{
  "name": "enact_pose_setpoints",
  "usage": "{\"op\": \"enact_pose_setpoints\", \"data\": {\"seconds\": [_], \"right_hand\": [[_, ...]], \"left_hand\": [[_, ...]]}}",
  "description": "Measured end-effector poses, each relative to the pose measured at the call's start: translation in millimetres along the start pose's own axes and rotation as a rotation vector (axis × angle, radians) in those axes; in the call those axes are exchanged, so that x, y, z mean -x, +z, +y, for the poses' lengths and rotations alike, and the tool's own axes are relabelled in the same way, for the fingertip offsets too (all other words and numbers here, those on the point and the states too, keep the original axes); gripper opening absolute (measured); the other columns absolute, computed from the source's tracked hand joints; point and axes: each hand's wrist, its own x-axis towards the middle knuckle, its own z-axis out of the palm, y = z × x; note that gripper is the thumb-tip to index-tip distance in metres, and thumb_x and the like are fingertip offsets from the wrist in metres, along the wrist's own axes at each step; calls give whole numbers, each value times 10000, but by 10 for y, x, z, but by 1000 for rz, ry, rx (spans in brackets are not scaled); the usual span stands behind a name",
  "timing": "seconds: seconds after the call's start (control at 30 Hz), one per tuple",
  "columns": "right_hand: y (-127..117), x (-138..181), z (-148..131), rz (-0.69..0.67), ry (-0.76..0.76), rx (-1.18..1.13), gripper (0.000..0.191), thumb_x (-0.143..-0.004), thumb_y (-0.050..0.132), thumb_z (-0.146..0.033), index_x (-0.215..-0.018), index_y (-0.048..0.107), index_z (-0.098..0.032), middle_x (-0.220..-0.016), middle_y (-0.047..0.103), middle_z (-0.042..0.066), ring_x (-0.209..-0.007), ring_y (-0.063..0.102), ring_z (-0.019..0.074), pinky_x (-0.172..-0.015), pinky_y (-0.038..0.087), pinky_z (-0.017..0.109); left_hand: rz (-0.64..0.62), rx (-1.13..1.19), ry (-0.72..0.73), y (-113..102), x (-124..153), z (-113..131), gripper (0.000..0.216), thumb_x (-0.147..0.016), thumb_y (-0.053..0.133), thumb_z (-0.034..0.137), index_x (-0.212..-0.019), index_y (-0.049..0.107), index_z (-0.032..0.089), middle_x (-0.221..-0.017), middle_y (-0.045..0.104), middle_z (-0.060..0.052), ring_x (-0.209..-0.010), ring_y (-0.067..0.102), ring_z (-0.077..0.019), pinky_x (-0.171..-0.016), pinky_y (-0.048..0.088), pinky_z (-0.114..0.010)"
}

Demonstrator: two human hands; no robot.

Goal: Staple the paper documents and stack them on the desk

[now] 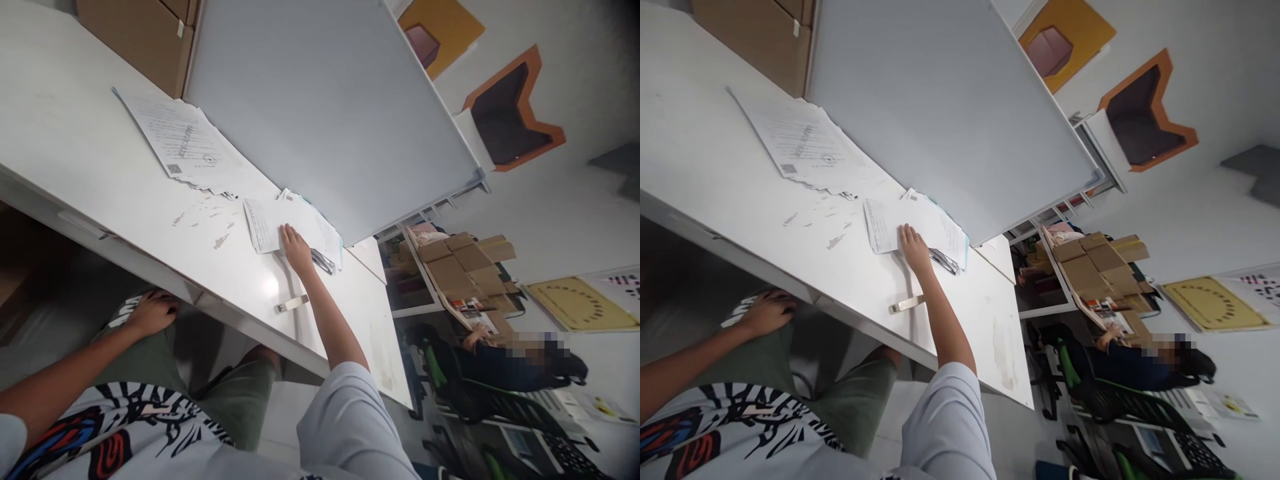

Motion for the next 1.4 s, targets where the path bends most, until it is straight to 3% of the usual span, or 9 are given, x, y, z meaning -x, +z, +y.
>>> {"op": "enact_pose_setpoints", "data": {"seconds": [0.2, 0.3, 0.4, 0.57, 0.9, 1.1, 1.23, 1.3, 1.4], "right_hand": [[-45, 309, 195, 244, 336, 23, 578, -921, 244, -19, -1462, 445, -46, -1492, 459, 240, -1396, 447, 295, -1122, 406, 485], [-25, 398, 306, 238, 433, 29, 566, -923, 252, -20, -1452, 451, -40, -1486, 460, 252, -1397, 444, 303, -1128, 387, 508], [59, 359, 402, 122, 508, -13, 568, -907, 267, -3, -1443, 455, -26, -1473, 479, 246, -1394, 450, 293, -1132, 379, 483], [256, 134, 497, -62, 485, -235, 676, -808, 373, 31, -1476, 415, -61, -1545, 408, 182, -1440, 387, 235, -1167, 342, 422], [477, -179, 487, -34, 546, -465, 649, -889, 299, -241, -1510, 358, -61, -1601, 307, 170, -1486, 288, 278, -1183, 264, 501], [507, -111, 390, 140, 602, -547, 611, -897, 301, -251, -1477, 417, -101, -1597, 323, 155, -1493, 270, 265, -1198, 204, 547], [229, -378, 129, 268, 369, -520, 548, -973, 288, -335, -1462, 444, -145, -1598, 332, 131, -1500, 253, 255, -1208, 182, 540], [14, -675, -91, 249, 146, -535, 526, -993, 328, -397, -1451, 469, -181, -1578, 378, 103, -1484, 291, 251, -1217, 182, 514], [-252, -1248, -586, 154, 47, -635, 579, -981, 398, -508, -1443, 486, -170, -1523, 461, 109, -1423, 397, 265, -1194, 274, 452]], "left_hand": [[-16, -17, -16, -79, -6, 11, 260, -859, 497, 209, -938, 744, 210, -1175, 717, -40, -1235, 509, -246, -1068, 276, -393], [-4, -25, -10, -91, -37, 7, 260, -870, 485, 213, -912, 741, 212, -1132, 732, -30, -1206, 524, -252, -1073, 273, -404], [17, -42, -13, -83, -65, -7, 260, -870, 483, 220, -908, 740, 215, -1107, 739, -25, -1183, 538, -251, -1067, 290, -400], [37, -35, -12, -61, -71, -31, 288, -854, 464, 237, -888, 750, 226, -1100, 743, -40, -1199, 554, -267, -1051, 330, -418], [42, 31, -40, -38, -40, -21, 310, -844, 447, 242, -884, 755, 229, -1098, 736, -62, -1203, 554, -270, -1051, 328, -427], [46, 57, -60, -10, 10, -5, 268, -836, 476, 233, -844, 744, 235, -1065, 734, -55, -1185, 557, -249, -1060, 318, -402], [47, 101, -75, -5, 41, 20, 270, -841, 485, 219, -858, 753, 234, -1031, 740, -59, -1156, 565, -245, -1047, 319, -400], [38, 129, -80, -7, 39, 27, 274, -847, 490, 222, -890, 760, 229, -1044, 739, -63, -1147, 565, -245, -1036, 322, -398], [10, 134, -91, -3, 20, 29, 258, -847, 502, 233, -869, 759, 235, -1012, 740, -62, -1125, 563, -251, -1014, 328, -402]]}}
